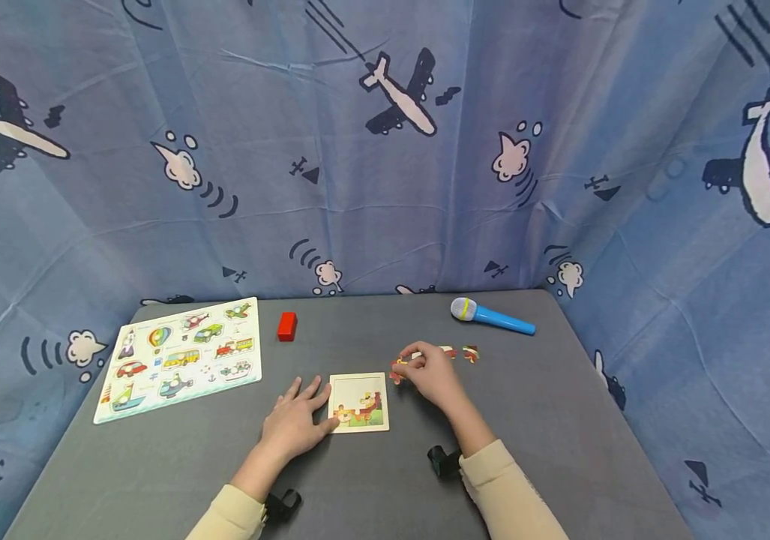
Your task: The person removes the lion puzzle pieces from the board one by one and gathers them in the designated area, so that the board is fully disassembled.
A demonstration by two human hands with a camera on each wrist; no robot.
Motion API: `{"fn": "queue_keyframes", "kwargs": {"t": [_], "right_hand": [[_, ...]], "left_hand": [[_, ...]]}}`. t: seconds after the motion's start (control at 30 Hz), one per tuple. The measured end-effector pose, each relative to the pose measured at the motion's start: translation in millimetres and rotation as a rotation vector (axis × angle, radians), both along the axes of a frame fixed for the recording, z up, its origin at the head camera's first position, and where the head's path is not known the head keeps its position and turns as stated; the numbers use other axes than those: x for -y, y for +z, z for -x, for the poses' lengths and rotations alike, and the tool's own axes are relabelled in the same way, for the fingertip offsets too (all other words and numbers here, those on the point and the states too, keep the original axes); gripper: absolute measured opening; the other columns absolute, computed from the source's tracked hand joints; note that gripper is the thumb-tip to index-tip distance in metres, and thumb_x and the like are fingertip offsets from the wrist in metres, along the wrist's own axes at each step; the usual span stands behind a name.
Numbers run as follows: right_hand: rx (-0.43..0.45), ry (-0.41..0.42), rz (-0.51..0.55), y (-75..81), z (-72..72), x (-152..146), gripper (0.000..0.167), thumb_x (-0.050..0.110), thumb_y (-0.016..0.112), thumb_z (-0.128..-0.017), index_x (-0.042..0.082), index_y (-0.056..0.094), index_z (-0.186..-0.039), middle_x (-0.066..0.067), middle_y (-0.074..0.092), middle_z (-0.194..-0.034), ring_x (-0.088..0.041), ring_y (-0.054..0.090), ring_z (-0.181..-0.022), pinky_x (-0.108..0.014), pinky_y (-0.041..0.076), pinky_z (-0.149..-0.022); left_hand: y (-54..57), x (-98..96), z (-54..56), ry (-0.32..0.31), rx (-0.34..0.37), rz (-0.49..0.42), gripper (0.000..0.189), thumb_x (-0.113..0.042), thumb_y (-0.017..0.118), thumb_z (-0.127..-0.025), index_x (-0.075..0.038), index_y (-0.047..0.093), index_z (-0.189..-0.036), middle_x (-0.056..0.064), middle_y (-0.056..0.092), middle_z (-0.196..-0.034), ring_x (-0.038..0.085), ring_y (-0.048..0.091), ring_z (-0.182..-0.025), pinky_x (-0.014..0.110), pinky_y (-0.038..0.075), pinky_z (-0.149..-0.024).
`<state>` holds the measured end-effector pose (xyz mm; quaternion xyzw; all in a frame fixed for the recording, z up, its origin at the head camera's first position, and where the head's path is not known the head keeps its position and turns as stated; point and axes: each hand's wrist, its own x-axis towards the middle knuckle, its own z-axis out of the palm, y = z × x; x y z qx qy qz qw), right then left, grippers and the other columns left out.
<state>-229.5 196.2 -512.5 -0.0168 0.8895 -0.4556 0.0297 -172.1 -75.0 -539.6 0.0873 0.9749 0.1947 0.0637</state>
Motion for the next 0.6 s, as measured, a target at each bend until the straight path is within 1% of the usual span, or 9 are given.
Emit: {"fn": "queue_keyframes", "kwargs": {"t": [0.13,0.23,0.4,0.43,0.5,0.6], "right_hand": [[-0.04,-0.033,-0.044,-4.2,0.0,-26,0.029,0.025,0.08,-0.088,0.007,0.072,-0.109,-0.003,0.065,-0.067,-0.014,0.049,-0.055,-0.027,0.04,-0.05],[-0.035,-0.06,-0.079,-10.2,-1.0,-44,0.03,0.024,0.08,-0.088,0.005,0.071,-0.11,0.0,0.066,-0.07,-0.013,0.051,-0.059,-0.027,0.042,-0.052],[-0.006,-0.104,-0.117,-18.1,-2.9,-66,0.031,0.026,0.079,-0.089,0.007,0.072,-0.111,-0.005,0.071,-0.079,-0.015,0.054,-0.063,-0.028,0.042,-0.055],[-0.008,-0.114,-0.12,-19.3,-2.6,-69,0.03,0.026,0.079,-0.088,0.007,0.072,-0.111,-0.007,0.073,-0.084,-0.014,0.055,-0.064,-0.028,0.042,-0.056],[-0.006,-0.117,-0.134,-21.7,-1.7,-74,0.028,0.025,0.079,-0.088,0.008,0.074,-0.11,-0.008,0.075,-0.086,-0.013,0.057,-0.065,-0.028,0.042,-0.059],[0.008,-0.126,-0.158,-24.4,0.7,-78,0.027,0.024,0.08,-0.088,0.008,0.075,-0.109,-0.007,0.076,-0.085,-0.015,0.061,-0.071,-0.029,0.041,-0.066]], "left_hand": [[-0.5,-0.2,-0.7,-0.003,-0.004,-0.007,0.068,-0.047,0.074,-0.088,-0.017,0.056,-0.147,0.007,0.045,-0.158,0.039,0.028,-0.151,0.062,0.03,-0.117],[-0.4,-0.2,-0.4,-0.005,-0.002,-0.008,0.067,-0.046,0.073,-0.088,-0.017,0.056,-0.147,0.008,0.044,-0.158,0.039,0.028,-0.151,0.063,0.029,-0.117],[-0.6,-0.9,0.0,-0.006,-0.001,0.0,0.067,-0.046,0.073,-0.088,-0.018,0.056,-0.146,0.008,0.045,-0.158,0.04,0.028,-0.151,0.063,0.03,-0.117],[-0.8,-1.1,0.1,-0.006,-0.001,0.001,0.067,-0.047,0.073,-0.088,-0.018,0.056,-0.146,0.008,0.044,-0.158,0.04,0.028,-0.151,0.063,0.03,-0.117],[-1.2,-1.4,0.3,-0.003,0.001,0.003,0.067,-0.047,0.073,-0.088,-0.019,0.056,-0.147,0.007,0.044,-0.158,0.039,0.028,-0.152,0.063,0.03,-0.117],[-1.3,-1.2,1.2,-0.003,0.0,0.008,0.067,-0.048,0.073,-0.089,-0.019,0.056,-0.147,0.007,0.044,-0.158,0.039,0.028,-0.152,0.062,0.03,-0.117]]}}
